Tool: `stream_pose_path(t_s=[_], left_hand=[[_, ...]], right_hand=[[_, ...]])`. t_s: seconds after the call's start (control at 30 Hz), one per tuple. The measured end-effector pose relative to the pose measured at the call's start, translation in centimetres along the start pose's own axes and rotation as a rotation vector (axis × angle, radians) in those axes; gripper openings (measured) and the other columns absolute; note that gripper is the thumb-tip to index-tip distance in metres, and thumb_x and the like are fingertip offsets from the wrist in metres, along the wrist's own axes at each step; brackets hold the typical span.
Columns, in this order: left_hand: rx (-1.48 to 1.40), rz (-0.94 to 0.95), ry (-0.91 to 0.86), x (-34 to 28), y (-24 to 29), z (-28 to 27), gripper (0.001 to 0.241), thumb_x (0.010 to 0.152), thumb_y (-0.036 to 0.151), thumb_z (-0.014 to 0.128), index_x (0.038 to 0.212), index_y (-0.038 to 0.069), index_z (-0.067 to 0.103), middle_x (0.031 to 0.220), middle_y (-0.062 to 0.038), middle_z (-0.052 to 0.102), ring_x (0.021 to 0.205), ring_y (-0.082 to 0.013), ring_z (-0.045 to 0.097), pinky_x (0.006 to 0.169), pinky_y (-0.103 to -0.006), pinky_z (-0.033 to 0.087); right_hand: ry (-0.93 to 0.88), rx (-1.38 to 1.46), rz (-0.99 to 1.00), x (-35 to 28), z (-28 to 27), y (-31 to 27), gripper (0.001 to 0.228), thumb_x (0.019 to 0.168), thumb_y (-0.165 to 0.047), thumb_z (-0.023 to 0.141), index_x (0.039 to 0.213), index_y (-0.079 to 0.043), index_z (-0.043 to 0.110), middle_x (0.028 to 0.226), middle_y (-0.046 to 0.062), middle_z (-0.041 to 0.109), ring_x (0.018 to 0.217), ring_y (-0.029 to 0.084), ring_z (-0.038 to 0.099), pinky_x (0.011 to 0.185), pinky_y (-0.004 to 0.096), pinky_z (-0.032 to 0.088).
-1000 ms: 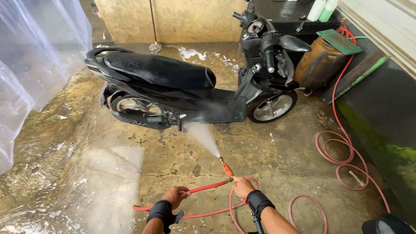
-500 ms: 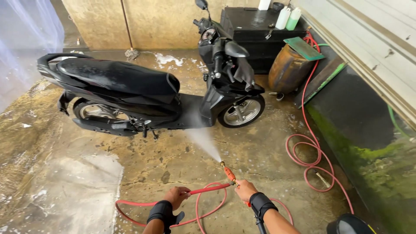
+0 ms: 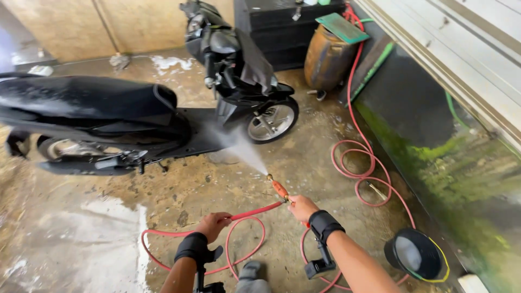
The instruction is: The person uses a high-pressure water hose to wash a black scooter. They systematically spray water on the rear, sides, front, and wheels of the scooter, then rinse the surrounding floor area to remove soap and dirt.
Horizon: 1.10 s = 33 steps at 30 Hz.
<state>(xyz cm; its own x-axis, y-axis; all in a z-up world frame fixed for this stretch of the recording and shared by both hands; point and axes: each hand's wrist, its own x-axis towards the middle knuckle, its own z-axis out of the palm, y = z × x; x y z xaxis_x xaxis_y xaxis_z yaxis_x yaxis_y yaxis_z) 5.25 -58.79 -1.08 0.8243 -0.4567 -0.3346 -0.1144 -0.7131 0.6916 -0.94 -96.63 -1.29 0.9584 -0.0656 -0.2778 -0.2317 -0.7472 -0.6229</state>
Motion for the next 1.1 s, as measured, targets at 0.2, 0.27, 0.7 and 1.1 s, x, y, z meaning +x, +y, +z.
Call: stream_pose_path(t_s=[0.2, 0.27, 0.7, 1.1], left_hand=[[0.082, 0.036, 0.019, 4.5, 3.0, 1.7, 0.034, 0.094, 0.041, 0.067, 0.118, 0.020, 0.077, 0.102, -0.014, 0.077, 0.095, -0.0319, 0.073, 0.084, -0.0408, 0.056], [0.053, 0.026, -0.033, 5.8, 5.3, 2.2, 0.034, 0.093, 0.040, 0.067, 0.118, 0.019, 0.077, 0.101, -0.013, 0.078, 0.094, -0.0313, 0.073, 0.084, -0.0405, 0.056], [-0.147, 0.023, -0.120, 23.3, 10.3, 7.6, 0.034, 0.092, 0.035, 0.070, 0.119, 0.016, 0.077, 0.090, -0.006, 0.080, 0.085, -0.0194, 0.074, 0.080, -0.0344, 0.057], [-0.100, -0.100, -0.023, 31.0, 21.0, 5.3, 0.037, 0.093, 0.040, 0.068, 0.121, 0.018, 0.077, 0.089, -0.003, 0.079, 0.082, -0.0192, 0.072, 0.078, -0.0352, 0.055]], right_hand=[[-0.057, 0.033, 0.143, -0.3, -4.7, 1.2, 0.031, 0.092, -0.022, 0.063, 0.121, -0.011, 0.068, 0.071, 0.016, 0.071, 0.057, 0.031, 0.071, 0.055, 0.043, 0.056], [-0.073, 0.025, 0.174, -0.2, -6.7, 2.1, 0.032, 0.092, -0.023, 0.065, 0.122, -0.010, 0.067, 0.070, 0.015, 0.070, 0.055, 0.030, 0.070, 0.055, 0.043, 0.056], [-0.160, 0.030, 0.209, 11.6, -20.0, 8.8, 0.032, 0.091, -0.020, 0.067, 0.121, -0.009, 0.068, 0.071, 0.013, 0.070, 0.050, 0.026, 0.068, 0.052, 0.040, 0.056], [-0.196, 0.033, 0.107, 22.0, -31.8, 11.6, 0.050, 0.082, -0.008, 0.067, 0.132, -0.015, 0.065, 0.067, 0.014, 0.067, 0.050, 0.026, 0.067, 0.050, 0.039, 0.055]])
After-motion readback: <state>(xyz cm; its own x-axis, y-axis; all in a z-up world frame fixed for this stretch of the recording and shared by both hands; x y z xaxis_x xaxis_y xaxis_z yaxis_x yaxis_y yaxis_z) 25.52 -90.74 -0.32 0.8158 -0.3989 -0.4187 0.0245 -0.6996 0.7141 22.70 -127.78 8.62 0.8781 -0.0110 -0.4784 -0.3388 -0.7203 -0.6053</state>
